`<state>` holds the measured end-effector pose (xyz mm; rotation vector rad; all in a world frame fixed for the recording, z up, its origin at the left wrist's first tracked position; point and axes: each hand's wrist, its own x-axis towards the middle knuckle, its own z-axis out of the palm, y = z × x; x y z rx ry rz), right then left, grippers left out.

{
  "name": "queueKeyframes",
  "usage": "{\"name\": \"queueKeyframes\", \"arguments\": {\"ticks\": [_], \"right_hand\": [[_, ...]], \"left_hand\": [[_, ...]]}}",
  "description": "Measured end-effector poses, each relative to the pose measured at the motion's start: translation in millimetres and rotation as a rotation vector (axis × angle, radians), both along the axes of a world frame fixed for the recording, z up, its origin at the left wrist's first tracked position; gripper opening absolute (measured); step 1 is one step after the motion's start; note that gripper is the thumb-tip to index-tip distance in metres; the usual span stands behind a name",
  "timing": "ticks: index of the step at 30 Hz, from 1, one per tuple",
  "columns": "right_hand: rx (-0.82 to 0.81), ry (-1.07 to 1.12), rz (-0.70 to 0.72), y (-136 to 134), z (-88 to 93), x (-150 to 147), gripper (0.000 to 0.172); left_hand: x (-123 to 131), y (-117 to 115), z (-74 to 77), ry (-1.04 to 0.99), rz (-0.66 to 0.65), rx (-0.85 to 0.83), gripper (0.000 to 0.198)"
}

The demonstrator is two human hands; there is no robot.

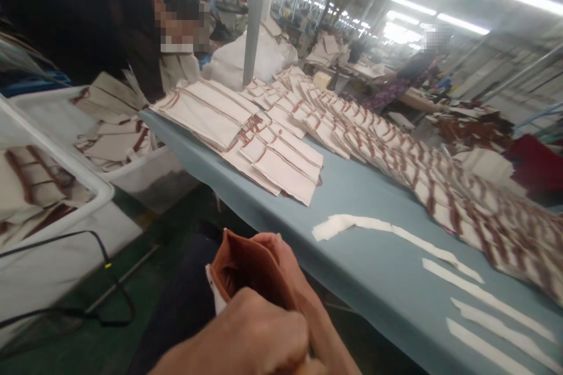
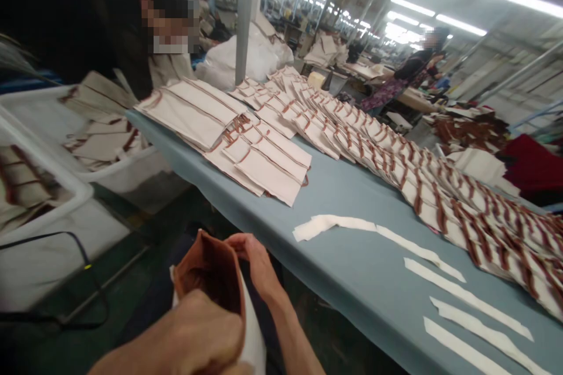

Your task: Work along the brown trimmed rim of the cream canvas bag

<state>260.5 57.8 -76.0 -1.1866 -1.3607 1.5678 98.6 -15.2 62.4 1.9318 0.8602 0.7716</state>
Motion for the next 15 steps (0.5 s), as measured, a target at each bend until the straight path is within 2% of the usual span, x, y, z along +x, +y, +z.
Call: {"name": "queueKeyframes", "arguments": {"ticks": [1,3,5,7,9,11,15], "right_hand": [[0.047,0.05,-0.03,-2,17.6,9,0.084],[0.202,0.118,-0.002,-10,59.5,22,0.072],[0.322,0.141,0.121,-18,100.3,25,0.068],[0.406,0.126,0.278,-22,128.1,18,0.067],[0.538,0.051,0.345,-21,138.3,9,0.068],[0.66,-0.049,0.335,-15,134.9,1,0.072],[0.781,-0.135,0.325,-4,123.2,-2,0.079]], "left_hand": [[-6,6,-0.6,0.011,0.021,-0.01,0.047],[-17,15,-6.9,0.061,0.046,-0.039,0.048],[-27,19,-18.2,0.085,0.038,-0.048,0.047],[-35,20,-30.2,0.091,0.052,0.004,0.045],[-40,17,-38.5,0.077,0.033,0.148,0.043],[-44,15,-41.7,0.087,0.007,0.32,0.041],[-50,14,-38.6,0.159,0.194,0.599,0.054]]}}
